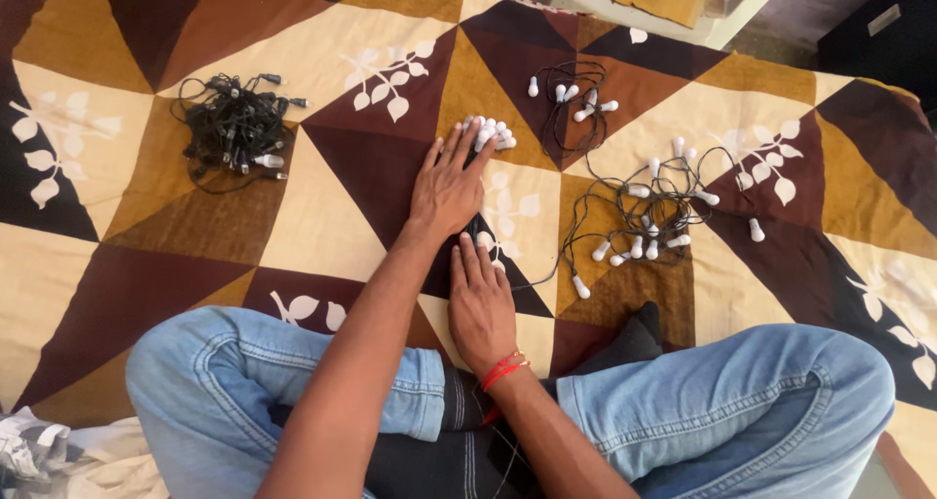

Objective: The person sits cross-legged on a patterned rug and untangles a string of white LED lights by hand. They separate the wires and bulbs, organizing the string into a neat bundle on the floor.

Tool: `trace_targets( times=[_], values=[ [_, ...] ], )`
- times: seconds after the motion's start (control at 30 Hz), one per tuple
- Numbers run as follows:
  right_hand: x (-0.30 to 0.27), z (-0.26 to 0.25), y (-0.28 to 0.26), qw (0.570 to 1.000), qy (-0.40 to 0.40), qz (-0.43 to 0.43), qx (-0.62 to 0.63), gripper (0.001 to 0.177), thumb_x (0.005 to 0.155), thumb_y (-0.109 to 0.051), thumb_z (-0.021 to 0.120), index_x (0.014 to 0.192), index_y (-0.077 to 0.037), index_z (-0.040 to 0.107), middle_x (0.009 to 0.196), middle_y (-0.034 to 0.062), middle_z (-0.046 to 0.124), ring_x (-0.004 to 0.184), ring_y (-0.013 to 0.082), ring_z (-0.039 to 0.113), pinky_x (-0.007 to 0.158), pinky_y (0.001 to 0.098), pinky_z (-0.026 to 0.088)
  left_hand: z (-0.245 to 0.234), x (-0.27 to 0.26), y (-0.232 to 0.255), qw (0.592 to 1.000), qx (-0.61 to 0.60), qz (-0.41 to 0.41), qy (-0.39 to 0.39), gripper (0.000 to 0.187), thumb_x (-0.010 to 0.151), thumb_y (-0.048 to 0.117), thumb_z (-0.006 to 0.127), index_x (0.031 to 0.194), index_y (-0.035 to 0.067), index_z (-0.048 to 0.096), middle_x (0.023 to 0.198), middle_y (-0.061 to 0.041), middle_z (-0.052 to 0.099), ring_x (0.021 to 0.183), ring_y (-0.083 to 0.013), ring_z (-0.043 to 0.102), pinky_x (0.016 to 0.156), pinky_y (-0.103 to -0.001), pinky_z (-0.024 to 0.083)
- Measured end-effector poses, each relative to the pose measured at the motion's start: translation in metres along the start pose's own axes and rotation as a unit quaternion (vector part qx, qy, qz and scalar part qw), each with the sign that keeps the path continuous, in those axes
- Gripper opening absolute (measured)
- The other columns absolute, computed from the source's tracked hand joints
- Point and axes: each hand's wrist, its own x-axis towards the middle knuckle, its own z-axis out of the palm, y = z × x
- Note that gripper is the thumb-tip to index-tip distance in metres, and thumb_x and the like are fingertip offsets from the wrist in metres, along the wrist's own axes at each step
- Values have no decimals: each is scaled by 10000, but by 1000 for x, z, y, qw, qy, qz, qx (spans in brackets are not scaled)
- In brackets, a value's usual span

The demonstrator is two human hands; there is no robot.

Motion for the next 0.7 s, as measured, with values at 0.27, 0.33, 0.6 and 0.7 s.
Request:
trace_targets(
  times=[0.27,0.33,0.6,0.7],
  values=[
    [4,-10,-4,1000,-10,1,-5,616,865,-71,509,1467,50,466,1605,187,398,1460,369,405,1128,462,371,-23,16,-1,997,41,-18,-67,714,899,308,596,1577,340,372,1704,-73,166,1562,-359,156,1245,-610,122],
    [6,-17,-2,999,-13,-5,45,637,796,-71,569,1427,-8,519,1554,194,444,1403,391,433,1095,486,372,-28,18,-6,998,2,8,-65,710,889,321,639,1553,357,387,1688,-109,163,1535,-386,154,1216,-615,134],
    [26,-19,75,867,34,145,476,292,922,-49,589,1194,-25,692,1007,66,763,820,139,722,725,272,589,-46,-36,-31,975,-189,-114,-16,529,1049,239,551,1561,350,476,1631,24,509,1488,-199,497,1179,-426,398],
    [40,-6,107,812,-66,226,534,148,938,-101,681,962,36,731,776,45,701,583,90,621,524,241,484,-45,-45,-23,986,-150,-75,-14,543,1021,297,602,1542,346,459,1614,-7,462,1549,-228,427,1286,-490,348]
  ],
)
